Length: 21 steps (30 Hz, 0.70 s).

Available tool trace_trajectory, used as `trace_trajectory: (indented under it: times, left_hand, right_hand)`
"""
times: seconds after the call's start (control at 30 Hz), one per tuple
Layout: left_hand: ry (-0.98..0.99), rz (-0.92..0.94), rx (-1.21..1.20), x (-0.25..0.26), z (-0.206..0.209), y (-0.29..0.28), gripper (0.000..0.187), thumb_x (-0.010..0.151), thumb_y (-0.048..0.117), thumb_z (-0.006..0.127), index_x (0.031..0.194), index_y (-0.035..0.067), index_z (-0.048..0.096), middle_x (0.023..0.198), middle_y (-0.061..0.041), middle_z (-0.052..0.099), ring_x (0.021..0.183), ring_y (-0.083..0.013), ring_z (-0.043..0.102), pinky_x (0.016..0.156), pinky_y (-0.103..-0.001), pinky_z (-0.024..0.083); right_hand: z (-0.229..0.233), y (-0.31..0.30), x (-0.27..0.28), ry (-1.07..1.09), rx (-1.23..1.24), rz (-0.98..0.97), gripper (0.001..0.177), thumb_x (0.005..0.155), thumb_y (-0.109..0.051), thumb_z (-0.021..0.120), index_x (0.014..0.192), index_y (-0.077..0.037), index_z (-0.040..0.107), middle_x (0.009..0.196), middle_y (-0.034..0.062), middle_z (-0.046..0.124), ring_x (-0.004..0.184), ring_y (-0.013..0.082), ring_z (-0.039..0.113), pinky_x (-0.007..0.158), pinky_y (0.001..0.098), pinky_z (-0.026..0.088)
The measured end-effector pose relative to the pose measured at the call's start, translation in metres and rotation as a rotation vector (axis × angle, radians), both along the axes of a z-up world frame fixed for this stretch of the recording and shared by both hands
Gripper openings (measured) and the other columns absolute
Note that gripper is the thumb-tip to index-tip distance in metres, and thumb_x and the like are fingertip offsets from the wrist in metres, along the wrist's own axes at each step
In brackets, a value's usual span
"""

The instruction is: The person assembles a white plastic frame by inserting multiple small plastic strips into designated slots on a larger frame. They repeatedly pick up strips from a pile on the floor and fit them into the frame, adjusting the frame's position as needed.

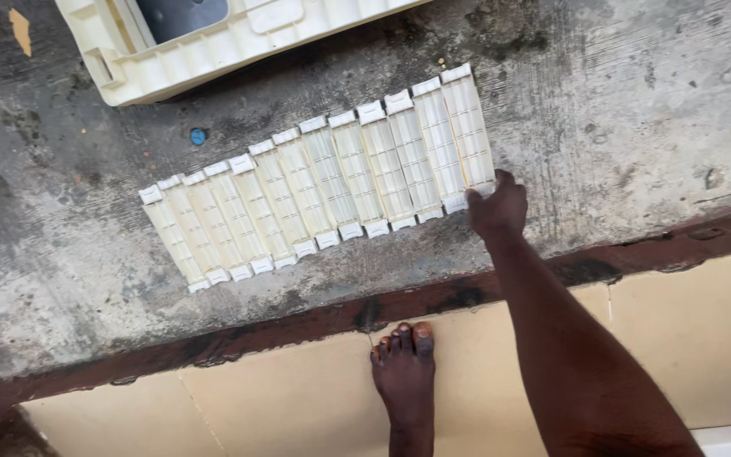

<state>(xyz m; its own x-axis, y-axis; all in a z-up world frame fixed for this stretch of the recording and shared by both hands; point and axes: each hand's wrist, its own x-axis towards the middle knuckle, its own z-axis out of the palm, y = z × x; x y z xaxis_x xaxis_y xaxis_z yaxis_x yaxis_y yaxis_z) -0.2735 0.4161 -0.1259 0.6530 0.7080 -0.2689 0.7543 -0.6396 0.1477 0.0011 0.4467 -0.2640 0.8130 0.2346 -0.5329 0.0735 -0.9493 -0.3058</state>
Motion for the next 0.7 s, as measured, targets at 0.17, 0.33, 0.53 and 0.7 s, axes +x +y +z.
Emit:
trace_trajectory:
  times: [0.17, 0.33, 0.53, 0.7]
  left_hand:
    - [0.068, 0.007, -0.081, -0.004, -0.011, -0.002, 0.011, 0.098, 0.021, 0.057, 0.102, 0.012, 0.062, 0.103, -0.007, 0.068, 0.090, -0.0311, 0.065, 0.076, -0.050, 0.051]
    - [0.086, -0.014, -0.093, 0.010, 0.003, -0.015, 0.012, 0.098, 0.017, 0.055, 0.106, 0.011, 0.061, 0.107, -0.010, 0.068, 0.094, -0.0322, 0.065, 0.079, -0.050, 0.051]
    - [0.111, -0.063, -0.013, 0.014, 0.025, -0.007, 0.015, 0.098, 0.014, 0.054, 0.112, 0.010, 0.060, 0.112, -0.013, 0.067, 0.098, -0.0336, 0.064, 0.083, -0.050, 0.050]
    - [0.132, -0.094, 0.052, 0.016, 0.027, -0.015, 0.019, 0.098, 0.010, 0.053, 0.116, 0.009, 0.059, 0.116, -0.015, 0.066, 0.102, -0.0347, 0.064, 0.087, -0.050, 0.049]
  right_hand:
    - [0.007, -0.005, 0.004, 0.168, 0.199, -0.284, 0.050, 0.079, -0.022, 0.088, 0.119, 0.000, 0.069, 0.089, 0.0089, 0.071, 0.077, 0.0217, 0.071, 0.070, 0.0369, 0.059]
    - [0.034, -0.024, 0.020, 0.472, 0.514, -0.570, 0.033, 0.085, -0.014, 0.092, 0.102, 0.002, 0.068, 0.076, 0.0038, 0.060, 0.059, 0.0148, 0.051, 0.050, 0.0356, 0.043]
    - [0.094, -0.065, 0.032, 0.888, 0.831, -0.855, 0.026, 0.085, -0.012, 0.079, 0.109, -0.007, 0.068, 0.087, 0.0031, 0.068, 0.074, 0.0185, 0.068, 0.066, 0.0371, 0.057]
    - [0.164, -0.131, 0.018, 1.148, 1.115, -0.853, 0.033, 0.089, -0.006, 0.068, 0.121, -0.001, 0.062, 0.098, 0.0128, 0.071, 0.086, 0.0291, 0.069, 0.080, 0.0471, 0.056]
